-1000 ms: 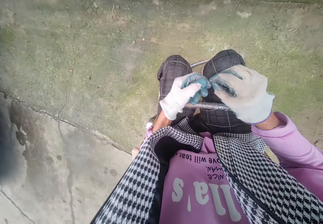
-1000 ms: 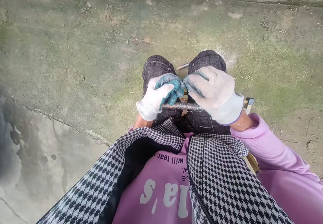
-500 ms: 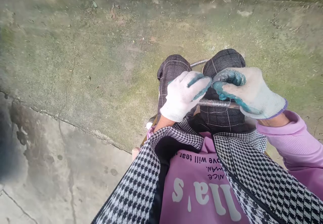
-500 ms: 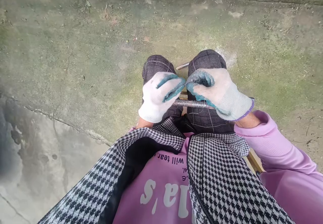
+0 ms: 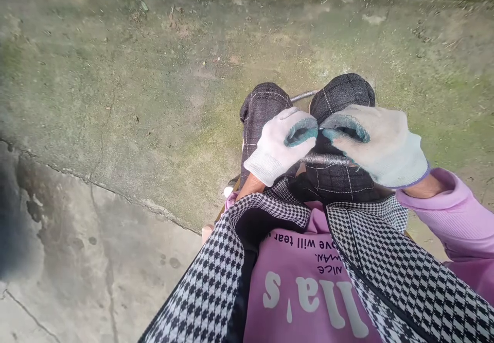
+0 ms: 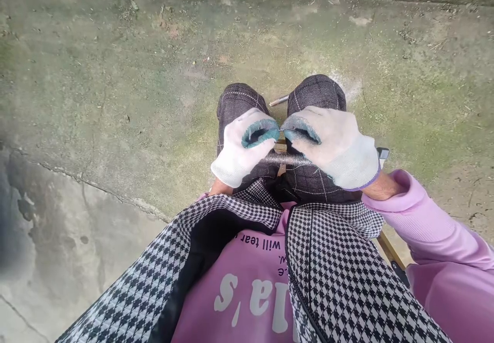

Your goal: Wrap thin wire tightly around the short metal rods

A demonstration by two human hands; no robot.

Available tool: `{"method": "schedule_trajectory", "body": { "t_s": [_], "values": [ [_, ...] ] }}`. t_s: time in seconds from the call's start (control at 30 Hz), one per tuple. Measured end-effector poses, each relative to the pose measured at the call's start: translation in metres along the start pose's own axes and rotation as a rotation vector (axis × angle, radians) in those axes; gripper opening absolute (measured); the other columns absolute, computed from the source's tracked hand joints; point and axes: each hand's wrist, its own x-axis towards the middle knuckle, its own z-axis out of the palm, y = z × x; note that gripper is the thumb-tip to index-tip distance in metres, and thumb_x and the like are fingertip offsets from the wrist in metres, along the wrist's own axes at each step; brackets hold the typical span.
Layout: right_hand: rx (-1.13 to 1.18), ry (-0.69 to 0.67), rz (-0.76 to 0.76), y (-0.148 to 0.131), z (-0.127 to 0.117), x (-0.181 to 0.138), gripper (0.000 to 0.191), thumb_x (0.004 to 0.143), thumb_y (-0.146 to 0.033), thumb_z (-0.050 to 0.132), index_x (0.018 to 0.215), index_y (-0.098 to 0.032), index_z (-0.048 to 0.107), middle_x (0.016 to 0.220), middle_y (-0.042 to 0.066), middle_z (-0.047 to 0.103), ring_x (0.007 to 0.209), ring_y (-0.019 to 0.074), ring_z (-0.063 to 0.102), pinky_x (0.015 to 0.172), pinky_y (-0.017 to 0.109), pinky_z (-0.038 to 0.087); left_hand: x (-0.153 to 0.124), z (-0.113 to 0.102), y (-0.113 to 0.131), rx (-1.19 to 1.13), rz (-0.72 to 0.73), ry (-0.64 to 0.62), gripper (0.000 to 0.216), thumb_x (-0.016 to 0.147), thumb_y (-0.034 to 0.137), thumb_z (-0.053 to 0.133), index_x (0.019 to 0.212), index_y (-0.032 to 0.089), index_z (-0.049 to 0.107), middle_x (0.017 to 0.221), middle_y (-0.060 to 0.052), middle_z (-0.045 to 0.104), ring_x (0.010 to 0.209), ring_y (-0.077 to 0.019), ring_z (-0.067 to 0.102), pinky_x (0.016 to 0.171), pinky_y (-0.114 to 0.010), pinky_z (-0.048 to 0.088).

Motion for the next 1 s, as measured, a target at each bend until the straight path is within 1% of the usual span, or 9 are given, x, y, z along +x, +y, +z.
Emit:
{"method": "schedule_trajectory", "body": {
  "t_s": [0.07,0.17,0.27,0.4,0.5,0.63,0.73,0.83,1.0],
  "values": [
    [-0.161,-0.026,-0.072,0.001,0.0,0.0,0.02,0.109,-0.028,0.069,0.11,-0.03,0.089,0.117,0.01,0.091,0.111,0.0371,0.085,0.099,0.053,0.066,0.002,-0.003,0.003,-0.152,-0.095,-0.015,0.008,0.101,0.025,0.078,0.107,0.023,0.083,0.11,-0.006,0.084,0.101,-0.025,0.079,0.098,-0.042,0.069],
    [-0.278,-0.074,-0.112,0.003,0.002,0.003,0.018,0.108,-0.025,0.07,0.114,-0.028,0.087,0.114,0.012,0.088,0.11,0.0381,0.082,0.093,0.052,0.064,0.005,-0.004,0.004,-0.339,-0.221,-0.033,0.003,0.095,0.027,0.082,0.094,0.025,0.081,0.102,-0.005,0.085,0.094,-0.0239,0.078,0.091,-0.039,0.069],
    [-0.311,-0.121,-0.154,0.003,0.003,0.006,0.02,0.11,-0.028,0.069,0.118,-0.027,0.087,0.109,0.014,0.086,0.108,0.0391,0.079,0.09,0.053,0.062,0.006,0.0,-0.001,-0.529,-0.358,-0.075,0.013,0.095,0.036,0.083,0.09,0.025,0.079,0.093,-0.004,0.081,0.087,-0.0226,0.077,0.079,-0.037,0.068],
    [-0.327,-0.177,-0.19,0.0,0.003,0.01,0.025,0.112,-0.035,0.066,0.123,-0.031,0.087,0.104,0.015,0.085,0.104,0.0413,0.076,0.085,0.055,0.059,0.006,0.011,-0.013,-0.722,-0.479,-0.129,0.032,0.102,0.052,0.082,0.09,0.023,0.076,0.073,-0.002,0.067,0.07,-0.0196,0.07,0.063,-0.033,0.061],
    [-0.338,-0.178,-0.175,0.005,0.005,0.011,0.024,0.111,-0.034,0.066,0.122,-0.03,0.087,0.108,0.016,0.085,0.105,0.0415,0.076,0.085,0.054,0.057,0.004,0.015,-0.023,-0.777,-0.49,-0.142,0.047,0.106,0.067,0.081,0.092,0.023,0.075,0.065,0.0,0.06,0.063,-0.019,0.065,0.058,-0.033,0.058],
    [-0.363,-0.149,-0.176,0.013,0.008,0.011,0.021,0.107,-0.032,0.069,0.116,-0.025,0.087,0.112,0.017,0.085,0.105,0.0395,0.076,0.086,0.052,0.055,0.002,0.015,-0.033,-0.763,-0.456,-0.169,0.058,0.104,0.081,0.08,0.095,0.024,0.075,0.066,-0.001,0.059,0.063,-0.0202,0.068,0.058,-0.034,0.058],
    [-0.344,-0.186,-0.184,0.011,0.004,0.011,0.022,0.109,-0.031,0.068,0.118,-0.027,0.088,0.11,0.016,0.085,0.105,0.04,0.075,0.085,0.052,0.055,0.002,0.013,-0.034,-0.754,-0.46,-0.205,0.057,0.104,0.08,0.081,0.096,0.024,0.076,0.067,-0.001,0.06,0.064,-0.0204,0.068,0.059,-0.035,0.059],
    [-0.313,-0.204,-0.198,0.005,0.001,0.012,0.024,0.111,-0.031,0.067,0.12,-0.03,0.089,0.105,0.015,0.083,0.101,0.0397,0.074,0.083,0.052,0.055,0.004,0.009,-0.026,-0.777,-0.482,-0.218,0.054,0.104,0.075,0.08,0.089,0.023,0.072,0.064,0.0,0.059,0.06,-0.0183,0.064,0.057,-0.033,0.057],
    [-0.321,-0.184,-0.223,0.008,0.002,0.013,0.021,0.111,-0.033,0.066,0.111,-0.03,0.086,0.097,0.014,0.08,0.096,0.0368,0.071,0.081,0.05,0.053,0.005,-0.001,-0.007,-0.777,-0.451,-0.236,0.05,0.1,0.069,0.087,0.091,0.022,0.07,0.07,0.002,0.064,0.063,-0.0153,0.063,0.061,-0.03,0.056]
  ]
}}
